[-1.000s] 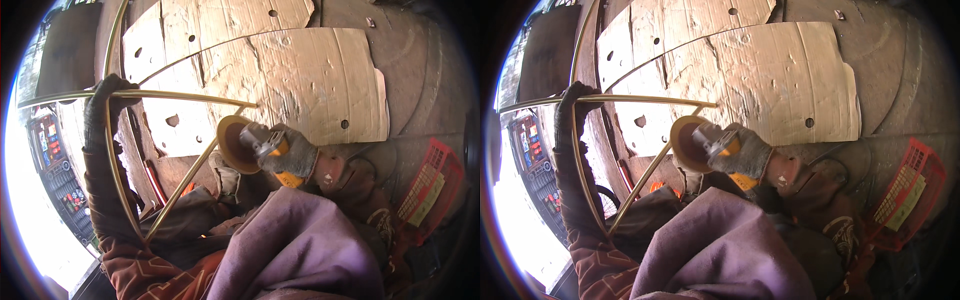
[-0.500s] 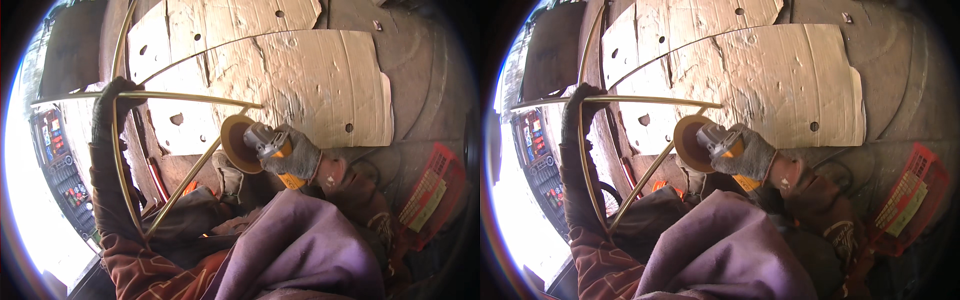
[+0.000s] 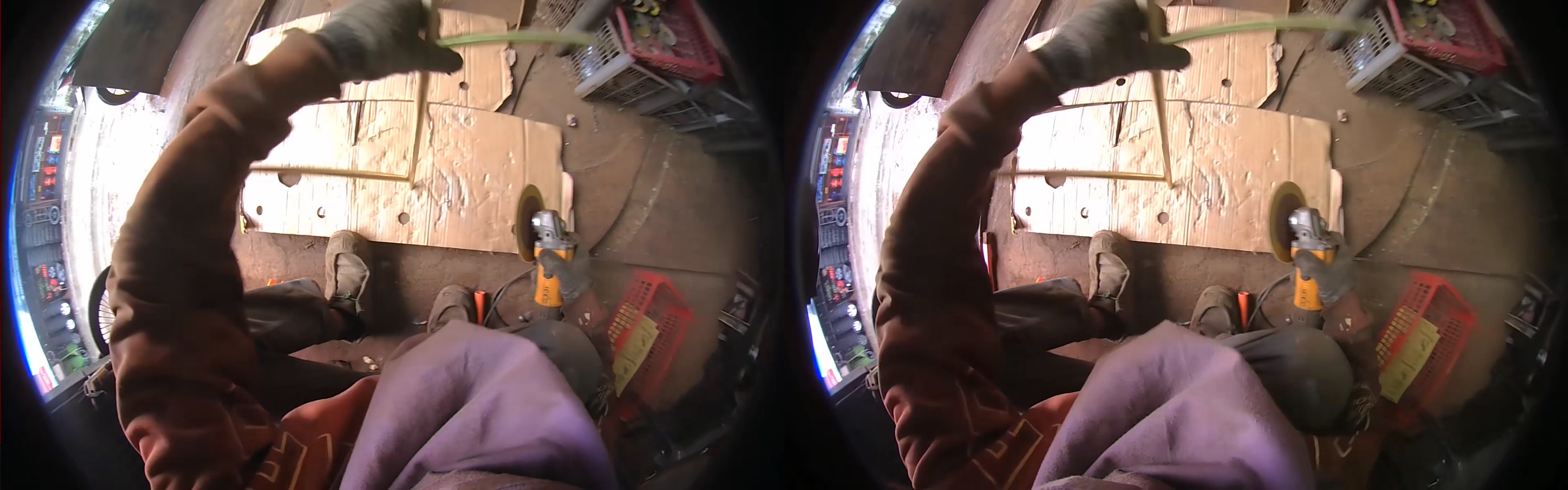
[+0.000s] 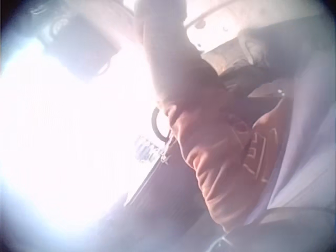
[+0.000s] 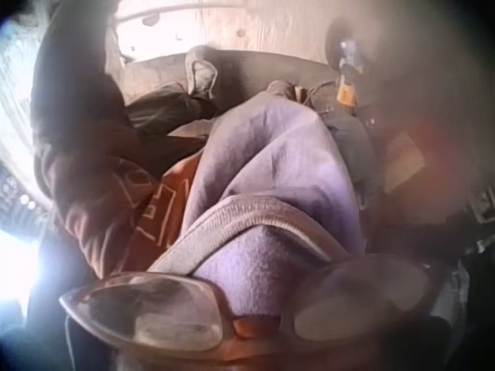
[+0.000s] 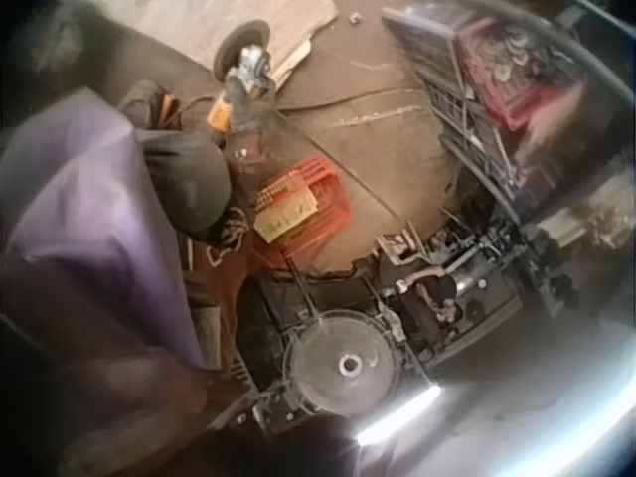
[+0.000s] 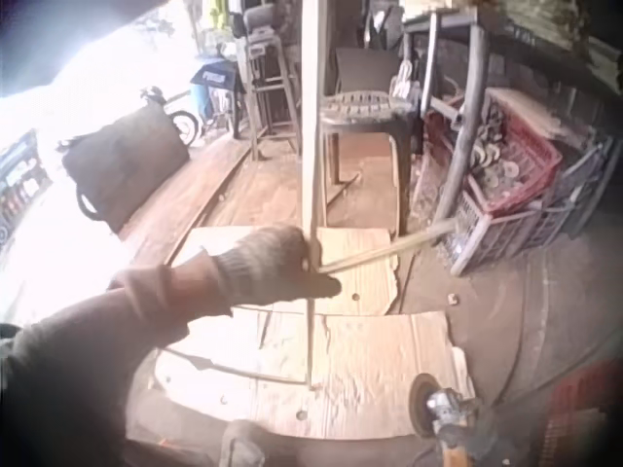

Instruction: The person is using a handheld power grinder to smooth the surfaces and joints of a metal chair frame. They hold the metal frame by hand, rotating it on a piece of cardboard on the floor while applying the grinding disc to various sections.

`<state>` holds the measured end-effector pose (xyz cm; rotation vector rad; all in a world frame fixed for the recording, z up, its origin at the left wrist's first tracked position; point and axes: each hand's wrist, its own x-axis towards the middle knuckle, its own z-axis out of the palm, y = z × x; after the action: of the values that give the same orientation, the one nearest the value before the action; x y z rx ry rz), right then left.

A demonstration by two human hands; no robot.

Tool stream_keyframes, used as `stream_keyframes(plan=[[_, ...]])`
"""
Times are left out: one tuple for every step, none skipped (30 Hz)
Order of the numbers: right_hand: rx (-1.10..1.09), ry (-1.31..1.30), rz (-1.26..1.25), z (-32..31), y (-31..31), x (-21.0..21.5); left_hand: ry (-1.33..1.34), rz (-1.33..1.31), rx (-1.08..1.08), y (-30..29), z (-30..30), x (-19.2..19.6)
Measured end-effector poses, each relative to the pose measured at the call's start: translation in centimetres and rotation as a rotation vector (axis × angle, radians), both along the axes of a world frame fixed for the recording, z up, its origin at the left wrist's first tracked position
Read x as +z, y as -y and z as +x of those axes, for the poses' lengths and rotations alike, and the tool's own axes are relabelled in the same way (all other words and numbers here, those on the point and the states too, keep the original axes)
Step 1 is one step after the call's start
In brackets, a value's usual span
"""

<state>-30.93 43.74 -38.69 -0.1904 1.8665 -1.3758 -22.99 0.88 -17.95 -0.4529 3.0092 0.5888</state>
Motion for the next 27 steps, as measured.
stream_keyframes(plan=[[-0.011, -0.011, -0.004, -0.8, -1.0, 1.0, 0.021, -0.124, -0.093, 0.3, -0.1, -0.1], [-0.091, -0.029, 0.029, -1.5, -3.5, 2.0, 0.032, -0.139, -0.107, -0.5, -0.7, -0.1], [-0.157, -0.039, 0.049, -2.0, -5.7, 2.9, -0.054, -0.184, -0.121, -0.4, -1.1, -1.6], [-0.226, -0.043, 0.071, -2.1, -7.5, 3.8, -0.134, -0.226, -0.136, -0.3, -1.6, -3.7], [-0.281, -0.062, 0.069, -1.9, -9.2, 5.4, -0.158, -0.253, -0.089, -1.1, -2.1, -4.9], [-0.328, -0.083, 0.055, -1.5, -10.2, 7.7, -0.268, -0.288, -0.147, -1.0, -2.1, -5.7], [-0.366, -0.098, 0.03, -1.3, -11.1, 9.3, -0.349, -0.227, -0.105, -1.0, -1.3, -6.1], [-0.387, -0.168, 0.034, -2.2, -13.4, 8.9, -0.43, -0.165, -0.064, -0.8, -0.5, -6.5], [-0.422, -0.252, 0.056, -3.4, -16.9, 8.1, -0.422, 0.016, -0.096, -0.5, 0.0, -6.9], [-0.434, -0.314, 0.063, -3.9, -16.7, 8.7, -0.392, 0.176, -0.111, 0.3, 1.3, -6.4], [-0.44, -0.26, 0.048, -4.2, -17.2, 10.0, -0.352, 0.429, -0.087, 0.8, 2.6, -6.0], [-0.363, -0.265, 0.05, -4.4, -16.5, 10.7, -0.289, 0.663, -0.063, 1.1, 4.1, -5.1], [-0.292, -0.295, 0.071, -4.5, -15.0, 13.1, -0.25, 0.76, -0.059, 1.8, 5.4, -4.1], [-0.23, -0.298, 0.078, -5.0, -14.2, 13.5, -0.184, 0.841, -0.055, 2.1, 6.2, -3.5], [-0.179, -0.317, 0.092, -4.9, -13.6, 14.3, -0.287, 0.931, -0.112, 3.2, 6.2, -5.8], [-0.122, -0.328, 0.115, -5.0, -12.6, 15.3, -0.271, 0.947, -0.096, 3.7, 7.0, -6.4], [-0.079, -0.345, 0.084, -5.1, -11.4, 15.5, -0.29, 0.855, -0.088, 3.4, 8.1, -5.7], [-0.033, -0.362, 0.052, -5.2, -9.7, 15.8, -0.309, 0.762, -0.08, 2.8, 9.3, -4.8], [0.035, -0.331, 0.024, -4.2, -6.4, 16.6, -0.232, 0.678, -0.074, 2.9, 10.6, -4.7], [0.083, -0.332, 0.026, -2.9, -3.8, 18.8, -0.179, 0.622, -0.1, 2.8, 11.0, -4.6], [0.196, -0.424, 0.009, -3.0, -2.4, 18.3, -0.188, 0.657, 0.004, 2.0, 12.3, -3.4], [0.306, -0.522, -0.002, -3.2, -1.2, 17.8, -0.2, 0.623, 0.004, 1.5, 13.2, -2.8], [0.385, -0.593, 0.054, -3.3, 0.4, 16.8, -0.292, 0.691, -0.024, 2.1, 13.8, -4.0], [0.465, -0.661, 0.118, -3.1, 2.1, 16.0, -0.383, 0.766, -0.052, 2.5, 14.2, -5.6], [0.531, -0.673, 0.205, -2.1, 4.5, 15.7, -0.287, 0.875, 0.035, 2.2, 14.8, -4.6], [0.606, -0.685, 0.281, -0.5, 7.2, 15.6, -0.274, 0.868, 0.074, 3.0, 15.7, -4.7], [0.604, -0.623, 0.246, 1.2, 9.5, 14.0, -0.236, 0.878, 0.1, 4.0, 16.7, -4.7]])
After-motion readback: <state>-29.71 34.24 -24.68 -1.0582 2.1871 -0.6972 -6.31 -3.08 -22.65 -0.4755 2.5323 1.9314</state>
